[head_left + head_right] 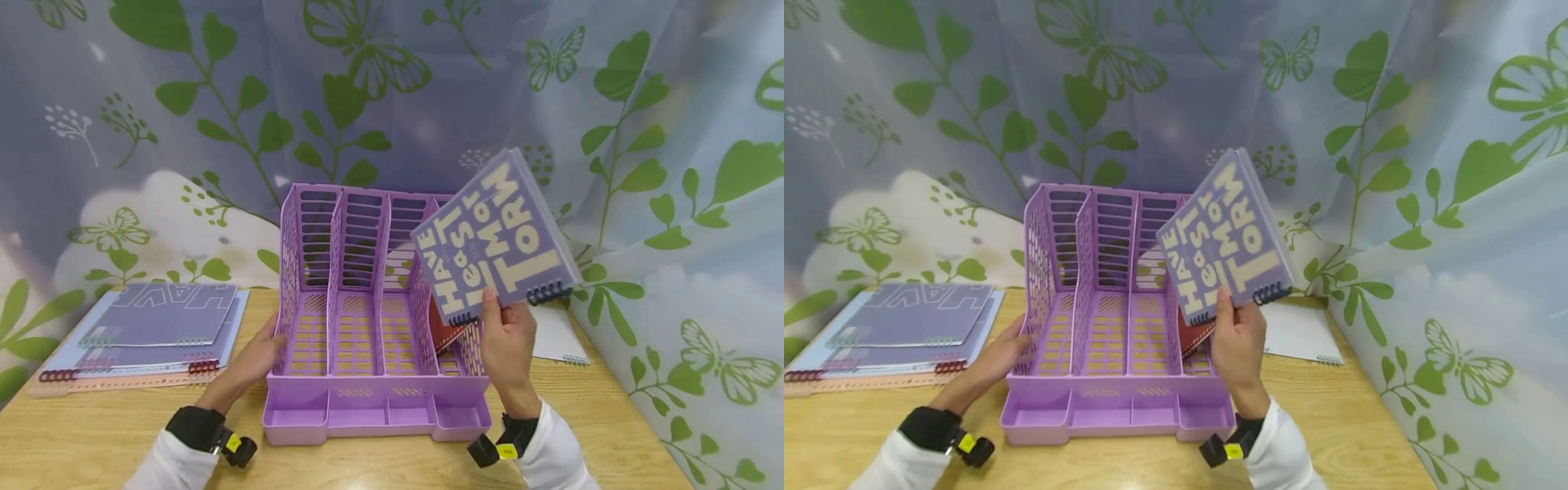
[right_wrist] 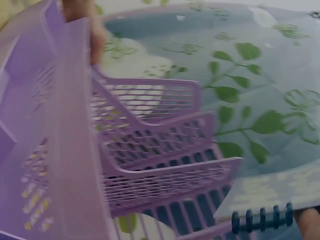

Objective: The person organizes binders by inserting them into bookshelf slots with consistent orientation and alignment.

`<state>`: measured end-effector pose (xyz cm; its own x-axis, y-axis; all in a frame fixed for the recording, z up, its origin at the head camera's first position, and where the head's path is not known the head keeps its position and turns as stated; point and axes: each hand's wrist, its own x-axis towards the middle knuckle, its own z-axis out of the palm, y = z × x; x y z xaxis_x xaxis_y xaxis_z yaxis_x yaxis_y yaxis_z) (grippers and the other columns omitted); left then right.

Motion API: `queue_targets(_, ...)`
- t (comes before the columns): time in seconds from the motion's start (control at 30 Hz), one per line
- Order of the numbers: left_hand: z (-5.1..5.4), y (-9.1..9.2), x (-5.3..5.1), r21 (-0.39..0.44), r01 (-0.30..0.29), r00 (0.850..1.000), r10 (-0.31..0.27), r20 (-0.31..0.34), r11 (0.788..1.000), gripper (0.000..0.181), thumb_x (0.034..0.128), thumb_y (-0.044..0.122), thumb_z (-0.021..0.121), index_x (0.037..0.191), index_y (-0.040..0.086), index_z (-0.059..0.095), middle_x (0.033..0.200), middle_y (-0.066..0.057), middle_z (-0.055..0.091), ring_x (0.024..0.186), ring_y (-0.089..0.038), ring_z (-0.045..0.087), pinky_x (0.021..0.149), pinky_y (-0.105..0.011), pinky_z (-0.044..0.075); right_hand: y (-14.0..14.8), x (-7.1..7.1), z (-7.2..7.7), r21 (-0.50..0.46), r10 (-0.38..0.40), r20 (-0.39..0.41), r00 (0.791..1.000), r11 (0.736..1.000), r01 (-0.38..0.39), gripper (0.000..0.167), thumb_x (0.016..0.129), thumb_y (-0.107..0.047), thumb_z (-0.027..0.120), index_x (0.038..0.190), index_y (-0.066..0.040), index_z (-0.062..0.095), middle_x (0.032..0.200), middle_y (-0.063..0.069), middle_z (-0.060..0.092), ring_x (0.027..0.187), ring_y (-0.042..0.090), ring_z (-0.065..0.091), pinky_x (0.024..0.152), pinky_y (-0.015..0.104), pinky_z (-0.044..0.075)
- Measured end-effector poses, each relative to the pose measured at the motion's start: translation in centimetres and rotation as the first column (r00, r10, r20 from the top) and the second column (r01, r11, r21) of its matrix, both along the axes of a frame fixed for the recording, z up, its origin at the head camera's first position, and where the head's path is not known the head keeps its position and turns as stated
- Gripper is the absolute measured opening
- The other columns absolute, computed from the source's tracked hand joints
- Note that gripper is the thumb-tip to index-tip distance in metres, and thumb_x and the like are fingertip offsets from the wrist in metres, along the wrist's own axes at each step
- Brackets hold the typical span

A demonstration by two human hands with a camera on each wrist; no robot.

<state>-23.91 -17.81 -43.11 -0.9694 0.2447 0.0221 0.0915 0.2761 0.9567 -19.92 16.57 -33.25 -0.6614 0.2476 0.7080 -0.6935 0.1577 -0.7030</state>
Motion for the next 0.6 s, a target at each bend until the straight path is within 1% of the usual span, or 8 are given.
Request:
queue_targets(0.07, -0.1, -0.1, 0.0, 0.0, 0.0, 1.0, 0.0, 0.004, 1.0, 0.057, 0.0987, 0.005, 0.025, 0.151, -0.002, 0.002, 0.145, -0.035, 0.026, 0.13, -0.047, 0.032, 0.108, -0.057, 0.023, -0.9, -0.6, -0.5, 0.082, -0.056, 0.026, 0.998, 0.995, 0.054, 0.025, 0.098, -0.002, 0.05, 0.116, 0.011, 0.06, 0.105, 0.023, 0.066, 0.091, 0.014, 0.066, 0.076, 0.021, 0.053)
queue_targets(0.13, -0.1, -0.2, 0.0, -0.006, 0.0, 1.0, 0.0, 0.012, 1.0, 0.058, 0.099, 0.006, 0.025, 0.151, -0.001, 0.002, 0.147, -0.034, 0.024, 0.131, -0.047, 0.03, 0.108, -0.057, 0.023, -1.6, -1.3, -1.1, 0.128, -0.081, 0.043, 0.996, 0.989, 0.074, 0.024, 0.098, -0.002, 0.05, 0.115, 0.01, 0.062, 0.104, 0.022, 0.067, 0.09, 0.019, 0.067, 0.075, 0.022, 0.054)
queue_targets(0.2, -0.1, -0.2, 0.0, -0.016, 0.001, 1.0, -0.001, 0.017, 1.0, 0.058, 0.0991, 0.006, 0.025, 0.151, -0.001, 0.001, 0.148, -0.033, 0.02, 0.133, -0.046, 0.027, 0.108, -0.057, 0.021, -2.3, -1.8, -1.7, 0.145, -0.066, 0.057, 0.996, 0.988, 0.057, 0.025, 0.098, -0.001, 0.049, 0.116, 0.011, 0.061, 0.105, 0.022, 0.067, 0.092, 0.026, 0.067, 0.077, 0.026, 0.054)
queue_targets(0.3, -0.2, -0.1, 0.1, -0.025, -0.008, 1.0, 0.008, 0.019, 1.0, 0.058, 0.099, 0.006, 0.025, 0.151, -0.002, 0.002, 0.148, -0.033, 0.02, 0.133, -0.046, 0.027, 0.108, -0.057, 0.02, -3.2, -2.6, -2.5, 0.175, -0.034, 0.084, 0.996, 0.984, 0.019, 0.026, 0.098, -0.002, 0.049, 0.118, 0.01, 0.059, 0.107, 0.024, 0.065, 0.092, 0.034, 0.066, 0.076, 0.036, 0.055)
queue_targets(0.4, -0.2, -0.1, 0.1, -0.03, -0.015, 1.0, 0.015, 0.024, 0.999, 0.058, 0.0991, 0.006, 0.025, 0.151, -0.001, 0.002, 0.148, -0.033, 0.021, 0.133, -0.046, 0.027, 0.109, -0.057, 0.02, -4.1, -3.0, -3.1, 0.228, -0.024, 0.165, 0.986, 0.974, -0.015, 0.028, 0.099, -0.005, 0.049, 0.124, 0.006, 0.058, 0.112, 0.023, 0.064, 0.093, 0.035, 0.065, 0.076, 0.042, 0.055)
queue_targets(0.5, -0.1, -0.2, 0.1, -0.039, -0.017, 0.999, 0.018, 0.029, 0.999, 0.058, 0.0993, 0.007, 0.025, 0.152, -0.001, 0.001, 0.149, -0.032, 0.019, 0.133, -0.045, 0.026, 0.109, -0.056, 0.02, -5.0, -3.2, -3.3, 0.283, -0.008, 0.267, 0.964, 0.957, -0.07, 0.03, 0.1, -0.008, 0.048, 0.126, 0.004, 0.055, 0.112, 0.022, 0.064, 0.092, 0.032, 0.066, 0.076, 0.04, 0.055)
queue_targets(0.53, -0.1, -0.2, 0.1, -0.036, -0.018, 0.999, 0.019, 0.031, 0.999, 0.058, 0.0995, 0.007, 0.025, 0.152, 0.0, 0.001, 0.149, -0.032, 0.02, 0.133, -0.045, 0.027, 0.109, -0.056, 0.02, -5.3, -3.2, -3.3, 0.301, -0.002, 0.301, 0.954, 0.949, -0.093, 0.028, 0.1, -0.01, 0.048, 0.124, 0.003, 0.056, 0.105, 0.021, 0.065, 0.084, 0.03, 0.066, 0.07, 0.036, 0.055)
queue_targets(0.6, -0.1, -0.2, 0.1, -0.027, -0.022, 0.999, 0.022, 0.027, 0.999, 0.058, 0.0997, 0.007, 0.026, 0.152, -0.001, 0.002, 0.147, -0.033, 0.024, 0.131, -0.046, 0.03, 0.108, -0.056, 0.022, -5.8, -3.3, -3.1, 0.34, 0.015, 0.333, 0.943, 0.931, -0.135, 0.025, 0.1, -0.011, 0.047, 0.118, 0.003, 0.058, 0.087, 0.017, 0.064, 0.069, 0.026, 0.062, 0.058, 0.031, 0.052)
